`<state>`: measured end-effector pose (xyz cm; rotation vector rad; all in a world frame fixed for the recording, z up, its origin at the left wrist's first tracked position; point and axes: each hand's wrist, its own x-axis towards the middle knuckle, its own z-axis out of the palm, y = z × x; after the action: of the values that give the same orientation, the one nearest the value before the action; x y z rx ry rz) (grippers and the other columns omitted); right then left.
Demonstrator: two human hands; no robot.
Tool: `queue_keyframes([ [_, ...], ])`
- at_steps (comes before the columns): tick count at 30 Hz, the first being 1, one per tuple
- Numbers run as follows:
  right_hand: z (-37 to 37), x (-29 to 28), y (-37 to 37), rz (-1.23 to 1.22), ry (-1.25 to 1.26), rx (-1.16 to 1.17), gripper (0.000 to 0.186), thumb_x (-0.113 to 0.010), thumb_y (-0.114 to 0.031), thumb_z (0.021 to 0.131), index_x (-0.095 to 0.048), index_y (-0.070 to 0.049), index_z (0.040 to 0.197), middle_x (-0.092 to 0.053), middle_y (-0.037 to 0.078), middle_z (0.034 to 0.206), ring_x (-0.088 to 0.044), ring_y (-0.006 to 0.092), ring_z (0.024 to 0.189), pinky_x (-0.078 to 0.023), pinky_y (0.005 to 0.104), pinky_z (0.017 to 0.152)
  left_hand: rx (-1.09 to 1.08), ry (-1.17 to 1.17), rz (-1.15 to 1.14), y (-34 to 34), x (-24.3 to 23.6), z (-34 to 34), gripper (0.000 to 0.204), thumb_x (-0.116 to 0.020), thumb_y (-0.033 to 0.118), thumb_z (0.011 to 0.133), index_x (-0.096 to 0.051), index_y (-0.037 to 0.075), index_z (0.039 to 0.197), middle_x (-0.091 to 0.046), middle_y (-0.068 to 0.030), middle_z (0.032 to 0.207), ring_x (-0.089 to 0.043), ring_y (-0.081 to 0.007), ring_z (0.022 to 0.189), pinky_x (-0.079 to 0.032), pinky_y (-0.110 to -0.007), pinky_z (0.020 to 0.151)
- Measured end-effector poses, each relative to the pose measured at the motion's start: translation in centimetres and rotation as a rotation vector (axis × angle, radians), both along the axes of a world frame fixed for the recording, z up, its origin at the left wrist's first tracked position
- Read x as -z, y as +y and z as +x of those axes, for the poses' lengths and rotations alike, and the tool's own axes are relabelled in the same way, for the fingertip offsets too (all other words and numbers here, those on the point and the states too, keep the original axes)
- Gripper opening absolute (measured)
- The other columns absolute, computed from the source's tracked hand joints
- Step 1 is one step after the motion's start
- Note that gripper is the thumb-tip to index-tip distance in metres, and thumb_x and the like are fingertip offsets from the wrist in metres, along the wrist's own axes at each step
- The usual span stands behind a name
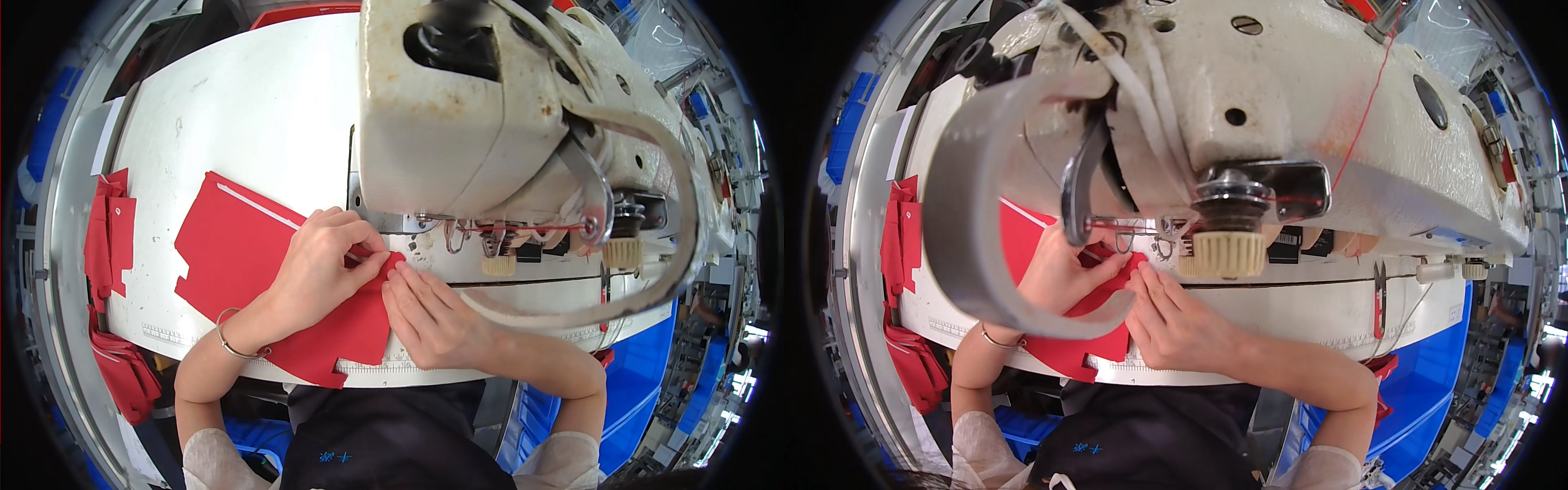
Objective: Sewing fabric pieces and labels together using an industrial sewing machine.
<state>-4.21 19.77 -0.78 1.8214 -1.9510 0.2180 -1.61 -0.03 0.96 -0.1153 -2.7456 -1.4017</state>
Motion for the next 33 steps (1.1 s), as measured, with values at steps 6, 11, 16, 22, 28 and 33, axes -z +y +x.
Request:
queue_keyframes([
  [6, -1.9, -0.1, 0.1, 0.020, 0.020, 0.082, 0.022, -0.060, -0.013, 0.069, -0.062, 0.002, 0.085, -0.064, 0.017, 0.100, -0.062, 0.0321, 0.098, -0.051, 0.0395, 0.084, 0.014, -0.020, -0.021, 0.1, -1.4, -2.4, 0.007, -0.070, 0.007, 0.073, -0.066, 0.002, 0.076, -0.065, -0.0071, 0.073, -0.058, -0.0233, 0.066, -0.036, -0.030, 0.077],
  [11, -3.8, 0.0, 0.9, 0.358, 0.432, 0.111, 0.032, -0.059, -0.013, 0.075, -0.061, -0.003, 0.106, -0.063, 0.009, 0.106, -0.061, 0.0236, 0.101, -0.050, 0.0376, 0.084, 0.055, 0.156, 0.044, 0.2, -2.3, -3.5, 0.019, -0.070, 0.005, 0.075, -0.065, -0.002, 0.091, -0.066, -0.0140, 0.085, -0.062, -0.0277, 0.076, -0.047, -0.036, 0.075],
  [16, -4.5, -1.4, 0.6, 0.259, 0.162, 0.142, 0.046, -0.062, -0.039, 0.080, -0.058, -0.017, 0.121, -0.058, 0.004, 0.123, -0.054, 0.0215, 0.115, -0.042, 0.0472, 0.091, 0.025, 0.002, -0.012, -0.4, -0.7, -3.2, 0.016, -0.067, 0.005, 0.081, -0.064, -0.003, 0.094, -0.066, -0.0135, 0.089, -0.063, -0.0247, 0.081, -0.051, -0.034, 0.071],
  [22, -5.1, -1.2, 0.6, 0.114, 0.346, 0.032, 0.031, -0.057, -0.005, 0.080, -0.058, 0.008, 0.108, -0.060, 0.013, 0.104, -0.063, 0.0208, 0.088, -0.055, 0.0310, 0.077, 0.075, 0.082, 0.047, -1.2, 1.2, -3.7, 0.015, -0.065, 0.007, 0.082, -0.063, -0.002, 0.094, -0.067, -0.0126, 0.088, -0.063, -0.0232, 0.080, -0.051, -0.033, 0.070],
  [28, -5.1, -0.7, 0.3, 0.025, 0.195, 0.053, 0.031, -0.057, -0.005, 0.080, -0.059, 0.007, 0.108, -0.061, 0.011, 0.102, -0.062, 0.0188, 0.086, -0.055, 0.0297, 0.076, 0.031, -0.004, 0.077, -1.4, 1.9, -3.9, 0.014, -0.066, 0.006, 0.082, -0.063, -0.003, 0.093, -0.067, -0.0128, 0.087, -0.063, -0.0231, 0.079, -0.051, -0.033, 0.070],
  [33, -5.2, -1.0, 0.3, -0.012, 0.047, 0.062, 0.032, -0.059, -0.006, 0.077, -0.061, 0.003, 0.108, -0.063, 0.011, 0.100, -0.062, 0.0199, 0.086, -0.053, 0.0320, 0.074, 0.044, 0.069, -0.003, -0.6, -0.2, -3.7, 0.016, -0.066, 0.005, 0.081, -0.062, -0.004, 0.093, -0.066, -0.0140, 0.087, -0.063, -0.0229, 0.079, -0.051, -0.033, 0.069],
])
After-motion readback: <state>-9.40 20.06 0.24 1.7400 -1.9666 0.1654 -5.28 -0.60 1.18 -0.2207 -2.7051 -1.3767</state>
